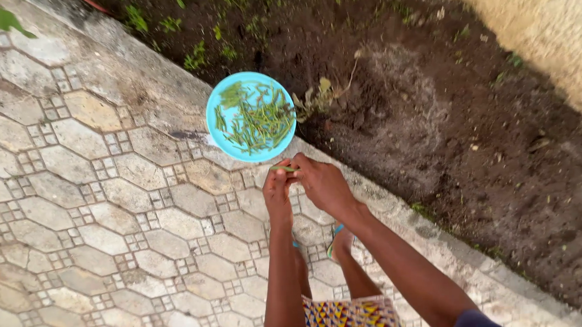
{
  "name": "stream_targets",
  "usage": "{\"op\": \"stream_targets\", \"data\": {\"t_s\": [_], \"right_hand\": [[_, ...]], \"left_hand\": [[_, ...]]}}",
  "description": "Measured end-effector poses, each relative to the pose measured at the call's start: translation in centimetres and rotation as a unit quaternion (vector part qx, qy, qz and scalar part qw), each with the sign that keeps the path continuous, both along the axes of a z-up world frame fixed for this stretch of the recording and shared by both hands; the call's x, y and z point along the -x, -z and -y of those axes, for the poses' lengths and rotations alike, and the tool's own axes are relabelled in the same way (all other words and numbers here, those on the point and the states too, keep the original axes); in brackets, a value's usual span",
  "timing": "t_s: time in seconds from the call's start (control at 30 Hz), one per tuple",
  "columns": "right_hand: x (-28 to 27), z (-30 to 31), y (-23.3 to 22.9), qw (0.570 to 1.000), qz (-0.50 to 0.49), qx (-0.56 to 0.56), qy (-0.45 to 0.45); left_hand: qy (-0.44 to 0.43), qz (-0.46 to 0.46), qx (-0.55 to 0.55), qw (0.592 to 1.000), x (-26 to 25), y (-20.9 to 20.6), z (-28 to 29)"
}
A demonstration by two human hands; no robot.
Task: Picking or sorting green beans from a plant or bowl.
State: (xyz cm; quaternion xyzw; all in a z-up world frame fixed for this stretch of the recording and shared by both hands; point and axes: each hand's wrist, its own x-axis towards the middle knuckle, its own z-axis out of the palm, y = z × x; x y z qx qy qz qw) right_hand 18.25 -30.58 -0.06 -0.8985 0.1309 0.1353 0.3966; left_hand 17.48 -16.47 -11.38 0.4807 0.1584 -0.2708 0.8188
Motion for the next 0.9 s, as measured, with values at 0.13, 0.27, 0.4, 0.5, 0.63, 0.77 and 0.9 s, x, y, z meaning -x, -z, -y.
{"op": "stream_targets", "data": {"t_s": [0.13,0.27,0.4,0.5,0.63,0.77,0.9], "right_hand": [[3.7,2.6,2.7,1.000,-0.004,0.000,0.024],[7.3,5.2,6.0,0.997,-0.070,-0.006,-0.009],[10.4,8.5,9.2,0.997,-0.067,-0.035,0.027],[10.3,11.4,7.2,0.983,-0.069,-0.083,0.148],[13.8,12.4,9.2,0.960,-0.041,-0.098,0.258],[15.2,12.7,7.2,0.923,-0.040,-0.095,0.371],[16.4,13.6,5.5,0.912,0.019,-0.058,0.406]], "left_hand": [[0.015,-0.001,0.020,1.000,2.7,3.0,2.6],[0.164,0.047,-0.223,0.960,5.2,4.4,4.9],[0.291,0.207,-0.437,0.825,4.9,0.4,9.2],[0.246,0.317,-0.405,0.822,4.8,-3.6,13.3],[0.285,0.411,-0.386,0.776,6.5,-2.7,15.9],[0.299,0.431,-0.359,0.772,7.7,-3.2,17.9],[0.292,0.433,-0.305,0.796,8.7,-3.7,19.7]]}}
